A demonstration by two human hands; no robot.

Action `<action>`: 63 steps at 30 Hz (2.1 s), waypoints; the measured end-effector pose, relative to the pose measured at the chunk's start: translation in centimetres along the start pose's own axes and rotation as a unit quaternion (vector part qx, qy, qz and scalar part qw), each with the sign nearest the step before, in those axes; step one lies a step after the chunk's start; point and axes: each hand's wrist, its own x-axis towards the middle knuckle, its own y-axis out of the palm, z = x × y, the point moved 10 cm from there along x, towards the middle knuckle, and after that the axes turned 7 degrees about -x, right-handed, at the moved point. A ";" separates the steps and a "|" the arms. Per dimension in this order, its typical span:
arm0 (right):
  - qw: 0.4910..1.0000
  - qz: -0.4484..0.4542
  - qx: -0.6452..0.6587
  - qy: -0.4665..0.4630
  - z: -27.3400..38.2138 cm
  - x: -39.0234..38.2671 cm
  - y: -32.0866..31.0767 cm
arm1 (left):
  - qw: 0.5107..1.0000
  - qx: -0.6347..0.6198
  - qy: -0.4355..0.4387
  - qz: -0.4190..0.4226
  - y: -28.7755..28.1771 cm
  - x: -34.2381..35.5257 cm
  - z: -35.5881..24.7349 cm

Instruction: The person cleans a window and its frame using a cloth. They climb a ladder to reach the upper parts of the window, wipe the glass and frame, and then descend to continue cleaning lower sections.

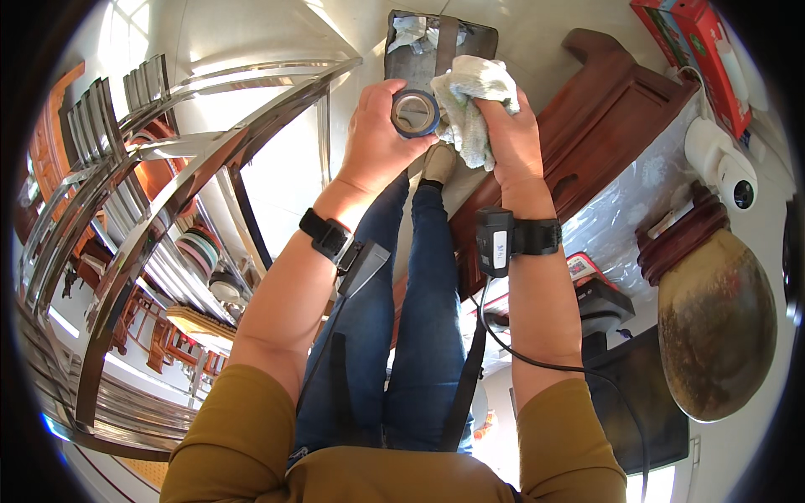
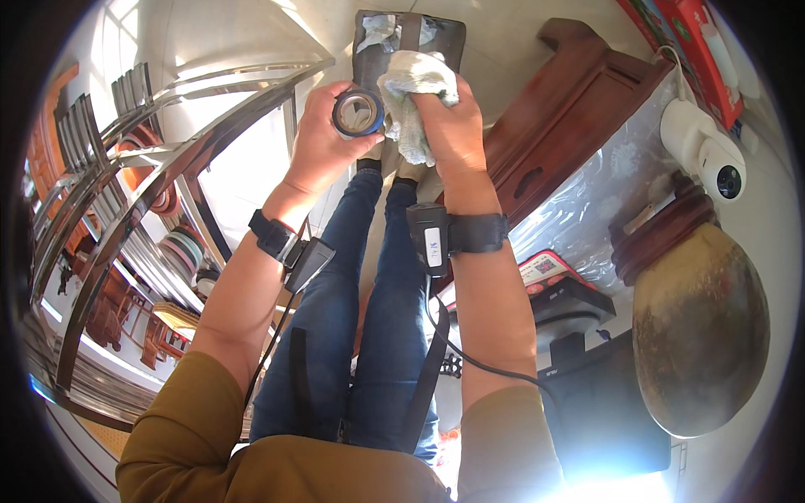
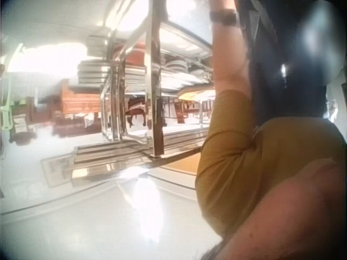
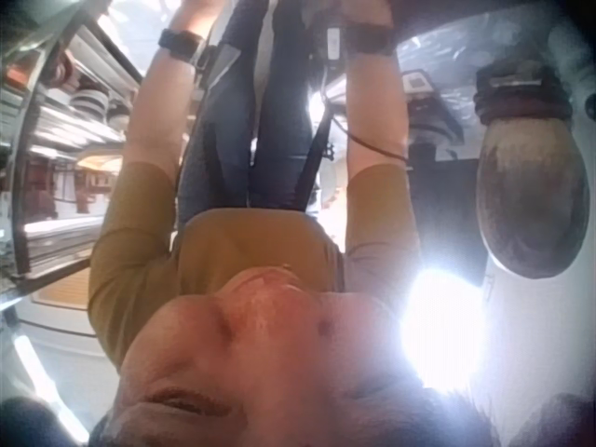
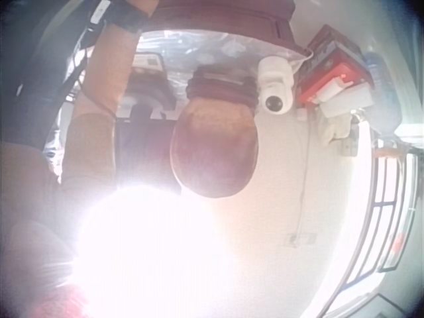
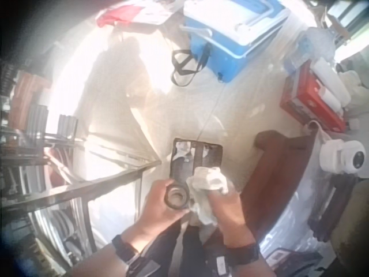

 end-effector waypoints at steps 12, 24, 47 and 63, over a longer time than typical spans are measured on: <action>0.855 -0.075 -0.417 -0.299 6.7 0.9 1.1 | 0.997 0.055 0.060 0.008 -0.4 0.2 -2.5; 0.935 0.022 -0.340 -0.101 0.9 3.7 1.9 | 0.998 -0.040 0.043 0.026 -0.8 0.3 -1.7; 0.816 0.114 -0.433 -0.366 4.5 -4.1 7.7 | 0.779 -0.515 -0.357 -0.015 3.4 -3.3 5.0; 0.857 0.322 0.279 0.291 -4.8 -4.2 7.5 | 0.942 -0.294 -0.058 0.152 0.9 -0.7 -1.5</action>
